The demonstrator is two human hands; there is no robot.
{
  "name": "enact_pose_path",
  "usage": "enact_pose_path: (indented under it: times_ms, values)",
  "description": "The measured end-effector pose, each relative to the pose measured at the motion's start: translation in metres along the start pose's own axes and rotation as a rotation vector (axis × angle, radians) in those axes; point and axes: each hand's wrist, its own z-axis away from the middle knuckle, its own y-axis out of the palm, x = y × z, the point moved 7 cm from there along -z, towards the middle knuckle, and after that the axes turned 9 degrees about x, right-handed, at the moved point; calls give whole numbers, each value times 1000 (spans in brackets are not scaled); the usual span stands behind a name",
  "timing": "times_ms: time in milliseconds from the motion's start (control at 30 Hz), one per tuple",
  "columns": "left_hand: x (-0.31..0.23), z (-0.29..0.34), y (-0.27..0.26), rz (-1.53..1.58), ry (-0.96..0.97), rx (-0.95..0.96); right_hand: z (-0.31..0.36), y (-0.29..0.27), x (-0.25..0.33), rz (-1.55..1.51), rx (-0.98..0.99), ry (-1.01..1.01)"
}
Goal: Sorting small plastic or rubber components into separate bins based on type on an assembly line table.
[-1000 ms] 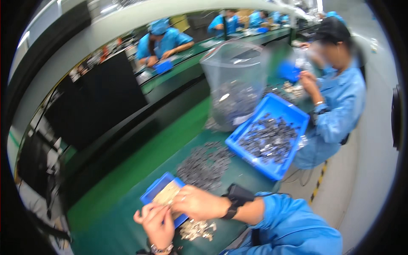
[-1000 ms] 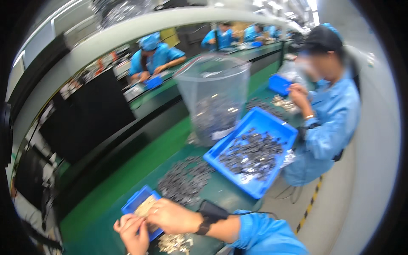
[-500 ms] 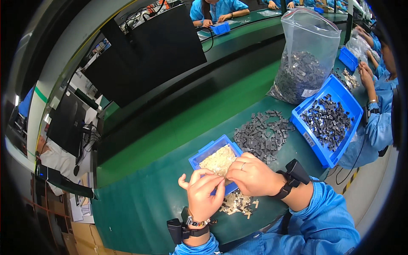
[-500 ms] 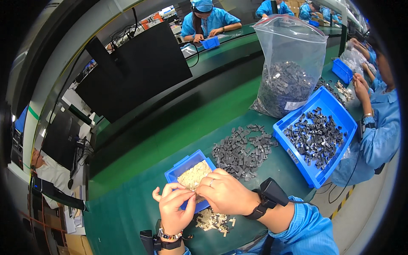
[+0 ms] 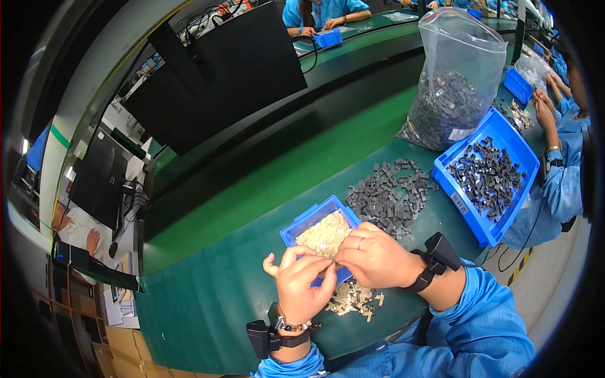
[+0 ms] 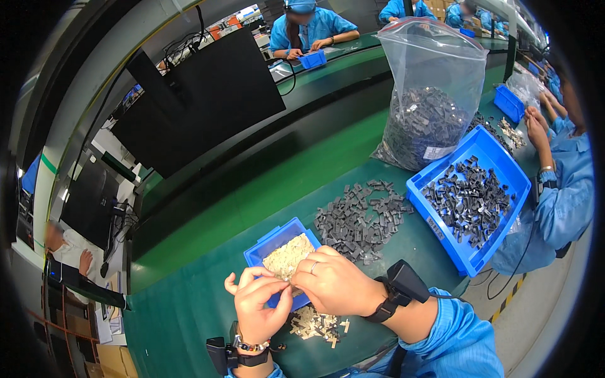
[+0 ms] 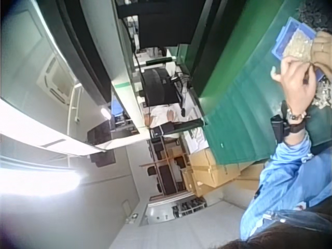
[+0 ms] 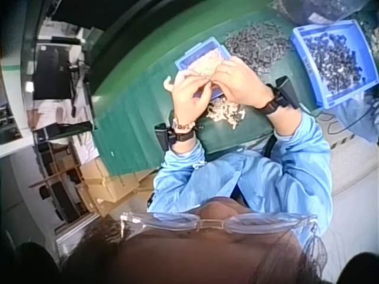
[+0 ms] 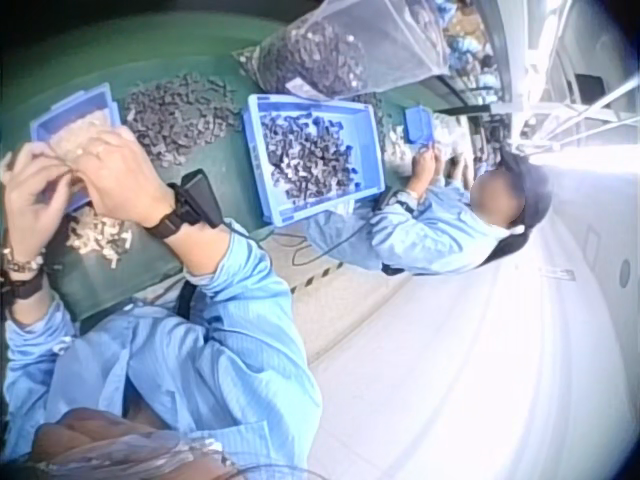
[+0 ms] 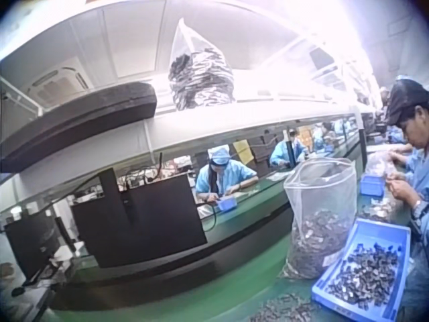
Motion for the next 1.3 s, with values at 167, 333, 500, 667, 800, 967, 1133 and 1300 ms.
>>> enact_pose_path:
  times_ms: [167, 333, 500, 667, 800, 967, 1133, 1300]
  values:
    - [0, 1, 2, -18, 11, -17, -1, -1, 2, 0, -1, -7]
    - [5, 3, 0, -43, -23, -52, -1, -2, 2, 15, -12, -5]
    - [10, 4, -6, -74, -93, -105, 1, -6, -1, 34, -73, -2]
    - [22, 3, -1, -32, -169, 31, 3, -15, -1, 50, -140, -8]
    - [17, 3, 1, -21, -146, 133, 3, -21, 4, 117, -151, -66]
    - [22, 8, 5, 425, -253, 206, 5, -29, 15, 120, -189, -187]
    - [22, 12, 10, 628, -281, 228, 5, -30, 19, 94, -201, -216]
    - [15, 9, 4, 405, -211, 118, 4, -19, 7, 55, -193, -92]
